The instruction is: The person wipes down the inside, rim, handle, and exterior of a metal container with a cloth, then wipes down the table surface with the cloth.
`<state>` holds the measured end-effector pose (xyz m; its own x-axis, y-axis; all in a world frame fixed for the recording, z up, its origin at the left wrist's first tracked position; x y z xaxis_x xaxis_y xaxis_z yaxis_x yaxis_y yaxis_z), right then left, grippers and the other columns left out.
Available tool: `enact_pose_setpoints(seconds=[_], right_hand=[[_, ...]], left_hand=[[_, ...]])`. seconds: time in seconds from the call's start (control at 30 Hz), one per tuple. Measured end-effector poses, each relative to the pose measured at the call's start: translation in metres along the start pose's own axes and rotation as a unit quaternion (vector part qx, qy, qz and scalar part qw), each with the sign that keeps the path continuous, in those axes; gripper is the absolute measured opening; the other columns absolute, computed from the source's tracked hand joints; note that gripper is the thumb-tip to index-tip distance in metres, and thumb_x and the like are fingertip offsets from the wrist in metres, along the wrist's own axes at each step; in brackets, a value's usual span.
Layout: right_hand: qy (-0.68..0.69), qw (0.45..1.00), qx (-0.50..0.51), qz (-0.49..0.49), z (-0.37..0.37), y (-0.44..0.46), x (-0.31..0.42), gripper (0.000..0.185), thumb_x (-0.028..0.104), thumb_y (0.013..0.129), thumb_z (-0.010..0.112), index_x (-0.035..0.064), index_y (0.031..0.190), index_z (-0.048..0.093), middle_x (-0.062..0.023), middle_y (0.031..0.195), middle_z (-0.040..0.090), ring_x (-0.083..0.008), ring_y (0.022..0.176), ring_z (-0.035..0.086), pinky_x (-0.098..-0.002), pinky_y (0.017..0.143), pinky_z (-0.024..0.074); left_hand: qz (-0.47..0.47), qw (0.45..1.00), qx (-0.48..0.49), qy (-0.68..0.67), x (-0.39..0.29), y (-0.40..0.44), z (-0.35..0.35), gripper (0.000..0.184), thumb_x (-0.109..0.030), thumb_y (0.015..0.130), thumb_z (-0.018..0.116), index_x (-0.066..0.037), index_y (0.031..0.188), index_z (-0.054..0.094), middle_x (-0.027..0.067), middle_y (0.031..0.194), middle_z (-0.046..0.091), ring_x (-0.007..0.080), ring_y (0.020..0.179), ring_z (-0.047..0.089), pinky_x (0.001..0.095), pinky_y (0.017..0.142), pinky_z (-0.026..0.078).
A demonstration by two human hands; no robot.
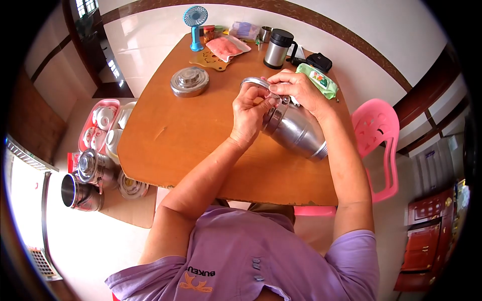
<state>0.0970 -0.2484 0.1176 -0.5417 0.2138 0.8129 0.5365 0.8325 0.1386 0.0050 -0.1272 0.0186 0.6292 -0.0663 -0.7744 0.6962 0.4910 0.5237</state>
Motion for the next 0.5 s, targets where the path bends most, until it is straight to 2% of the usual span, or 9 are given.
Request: enact_pose_setpoints(seconds=[0.07, 0.13, 0.27, 0.33, 0.5], right_hand=[[0.008, 1.0, -0.013, -0.002, 0.0, 0.0, -0.002, 0.036, 0.023, 0.087, 0.067, -0.0011, 0.113, 0.07, -0.0093, 0.104, 0.063, -0.0177, 0.099, 0.062, -0.0306, 0.091, 0.0464], [0.02, 0.999, -0.028, -0.009, 0.0, 0.001, -0.005, 0.035, 0.025, 0.087, 0.069, 0.0004, 0.111, 0.072, -0.008, 0.097, 0.068, -0.0157, 0.092, 0.064, -0.0299, 0.085, 0.0483], [0.022, 0.999, -0.026, -0.007, -0.002, 0.004, -0.009, 0.036, 0.025, 0.088, 0.066, -0.0011, 0.113, 0.07, -0.0084, 0.102, 0.067, -0.0163, 0.097, 0.063, -0.0301, 0.088, 0.0474], [0.029, 1.0, -0.005, 0.01, -0.003, 0.003, -0.009, 0.035, 0.022, 0.09, 0.062, -0.0024, 0.115, 0.068, -0.0092, 0.11, 0.064, -0.0174, 0.102, 0.061, -0.0305, 0.093, 0.0459], [0.061, 0.996, -0.028, 0.059, -0.005, 0.012, -0.024, 0.03, 0.025, 0.096, 0.06, -0.0032, 0.104, 0.068, -0.0047, 0.099, 0.066, -0.0115, 0.093, 0.06, -0.0267, 0.086, 0.0461]], left_hand=[[0.045, 0.999, 0.001, 0.007, -0.008, -0.004, 0.006, 0.012, 0.002, 0.082, 0.075, 0.001, 0.09, 0.067, 0.0046, 0.103, 0.061, 0.0133, 0.085, 0.064, 0.0296, 0.073, 0.054], [0.114, 0.987, 0.014, 0.112, -0.008, -0.005, 0.004, 0.014, 0.003, 0.08, 0.076, 0.0, 0.089, 0.066, 0.0068, 0.105, 0.059, 0.0165, 0.09, 0.062, 0.0303, 0.074, 0.054], [0.233, 0.946, 0.021, 0.223, -0.009, -0.007, 0.006, 0.018, 0.004, 0.076, 0.077, -0.001, 0.084, 0.062, 0.0093, 0.102, 0.06, 0.0231, 0.094, 0.059, 0.0328, 0.075, 0.053], [0.254, 0.934, 0.02, 0.25, -0.013, -0.009, 0.007, 0.019, 0.004, 0.075, 0.076, -0.002, 0.082, 0.06, 0.0101, 0.1, 0.062, 0.0264, 0.094, 0.058, 0.0349, 0.075, 0.052], [0.329, 0.89, 0.031, 0.314, -0.023, -0.013, 0.012, 0.021, 0.007, 0.071, 0.074, -0.003, 0.081, 0.058, 0.0113, 0.098, 0.063, 0.0317, 0.088, 0.056, 0.0392, 0.075, 0.049]])
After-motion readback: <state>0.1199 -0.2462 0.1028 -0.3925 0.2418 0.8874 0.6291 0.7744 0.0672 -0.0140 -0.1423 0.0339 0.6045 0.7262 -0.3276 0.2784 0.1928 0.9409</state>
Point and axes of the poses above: each hand's wrist, its own y-axis towards the middle knuckle, its own z-axis out of the palm, x = y × z, the point moved 1 cm from there along y, towards the middle knuckle
